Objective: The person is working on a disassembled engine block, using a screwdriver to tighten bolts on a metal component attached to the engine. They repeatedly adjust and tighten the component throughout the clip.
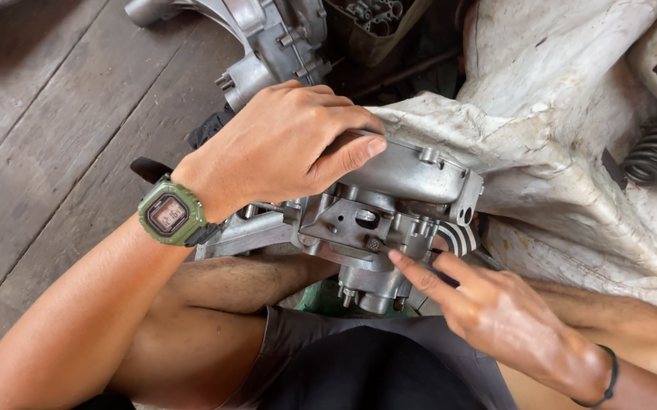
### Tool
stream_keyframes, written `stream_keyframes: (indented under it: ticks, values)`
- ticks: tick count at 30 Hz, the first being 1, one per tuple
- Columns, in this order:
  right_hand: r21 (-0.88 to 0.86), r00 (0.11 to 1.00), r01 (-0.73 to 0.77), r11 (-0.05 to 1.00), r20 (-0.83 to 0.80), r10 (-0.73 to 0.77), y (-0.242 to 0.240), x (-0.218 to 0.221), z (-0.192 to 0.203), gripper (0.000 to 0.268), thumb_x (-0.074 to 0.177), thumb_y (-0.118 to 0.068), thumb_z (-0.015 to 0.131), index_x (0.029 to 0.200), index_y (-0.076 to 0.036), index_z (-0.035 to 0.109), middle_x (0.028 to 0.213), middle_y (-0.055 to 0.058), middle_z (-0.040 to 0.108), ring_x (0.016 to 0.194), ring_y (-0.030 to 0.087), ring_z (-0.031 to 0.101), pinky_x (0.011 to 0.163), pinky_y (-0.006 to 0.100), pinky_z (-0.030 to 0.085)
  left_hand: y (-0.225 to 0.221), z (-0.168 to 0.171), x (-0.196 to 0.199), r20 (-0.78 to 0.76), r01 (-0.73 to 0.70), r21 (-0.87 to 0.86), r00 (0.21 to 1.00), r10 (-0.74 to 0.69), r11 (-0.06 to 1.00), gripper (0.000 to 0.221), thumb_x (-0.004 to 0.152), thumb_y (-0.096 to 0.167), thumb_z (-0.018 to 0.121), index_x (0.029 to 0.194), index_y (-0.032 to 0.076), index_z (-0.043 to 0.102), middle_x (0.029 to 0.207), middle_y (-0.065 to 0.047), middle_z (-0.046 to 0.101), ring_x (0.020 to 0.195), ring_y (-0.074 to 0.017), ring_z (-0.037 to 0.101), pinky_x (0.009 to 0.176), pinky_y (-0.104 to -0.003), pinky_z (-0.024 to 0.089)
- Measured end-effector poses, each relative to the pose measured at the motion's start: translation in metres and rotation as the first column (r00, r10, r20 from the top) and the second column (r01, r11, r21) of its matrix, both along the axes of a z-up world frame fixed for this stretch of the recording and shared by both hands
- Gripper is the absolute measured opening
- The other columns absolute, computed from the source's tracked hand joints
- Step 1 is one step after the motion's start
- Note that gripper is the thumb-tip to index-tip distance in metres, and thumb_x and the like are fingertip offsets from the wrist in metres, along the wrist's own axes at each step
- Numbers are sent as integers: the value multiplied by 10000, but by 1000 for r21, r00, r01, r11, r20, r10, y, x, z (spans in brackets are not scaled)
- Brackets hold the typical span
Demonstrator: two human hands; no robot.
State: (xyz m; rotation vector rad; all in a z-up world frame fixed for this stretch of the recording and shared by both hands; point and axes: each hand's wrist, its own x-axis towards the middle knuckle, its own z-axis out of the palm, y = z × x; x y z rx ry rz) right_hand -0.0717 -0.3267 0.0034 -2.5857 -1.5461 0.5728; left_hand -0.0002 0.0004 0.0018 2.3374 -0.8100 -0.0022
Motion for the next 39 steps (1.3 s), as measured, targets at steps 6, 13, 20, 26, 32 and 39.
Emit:
stream_keyframes:
  ticks: [6, 13, 20, 26, 32, 39]
  values:
    - [-307, 690, -237, 922, 615, 382, 15, 2, 31, 579, 1063, -153, 303, 1642, -129, 292, 865, -121, 554, 468, -54, 424, 314, 156, 350, 1, 1, -1, 5, -5, 14, 1000, 5, 1000, 505, 1110, 405, 370, 1134, 69, 746, 1015, -85, 779, 906, -346, 711, 754, -497, 532]
    - [-463, 468, -337, 820, 673, 573, 10, 12, 20, 559, 1033, 73, 451, 1589, 30, 418, 805, -104, 457, 612, -50, 470, 274, 155, 317, 0, 1, 1, 19, -8, 8, 1000, 8, 1000, 480, 1110, 392, 388, 1147, 70, 742, 1013, -83, 772, 909, -354, 699, 752, -504, 517]
    - [-3, 992, 56, 998, 116, -55, 5, 0, 3, 782, 835, -41, 597, 1564, -269, 430, 892, -12, 525, 524, 196, 634, 392, 410, 542, 1, -1, 0, 20, 1, 8, 1000, -1, 1000, 492, 1112, 402, 379, 1142, 72, 742, 1026, -78, 779, 914, -341, 707, 768, -494, 523]
    - [-427, 463, -304, 852, 715, 524, 1, 7, 19, 504, 1102, -137, 404, 1595, -35, 376, 1071, -154, 594, 538, -35, 438, 298, 180, 302, 1, 1, -1, 0, 2, 13, 1000, -2, 1000, 496, 1110, 410, 379, 1141, 69, 739, 968, -88, 765, 886, -360, 702, 742, -508, 521]
    - [-133, 999, -30, 991, -22, 27, -15, 23, 32, 747, 911, -133, 538, 1615, -220, 306, 1025, -90, 616, 581, 67, 552, 370, 300, 553, 2, -1, 1, -4, 6, 12, 1000, -6, 1000, 493, 1110, 411, 378, 1146, 78, 739, 978, -78, 770, 892, -349, 704, 752, -501, 523]
    - [-483, 986, 164, 860, 85, -141, -40, 19, 44, 867, 853, -259, 550, 1621, -494, 224, 842, -176, 482, 416, 115, 647, 389, 298, 680, -1, 1, 3, -15, 13, 8, 1000, -13, 1000, 529, 1103, 414, 359, 1138, 56, 746, 997, -113, 784, 885, -354, 724, 703, -505, 551]
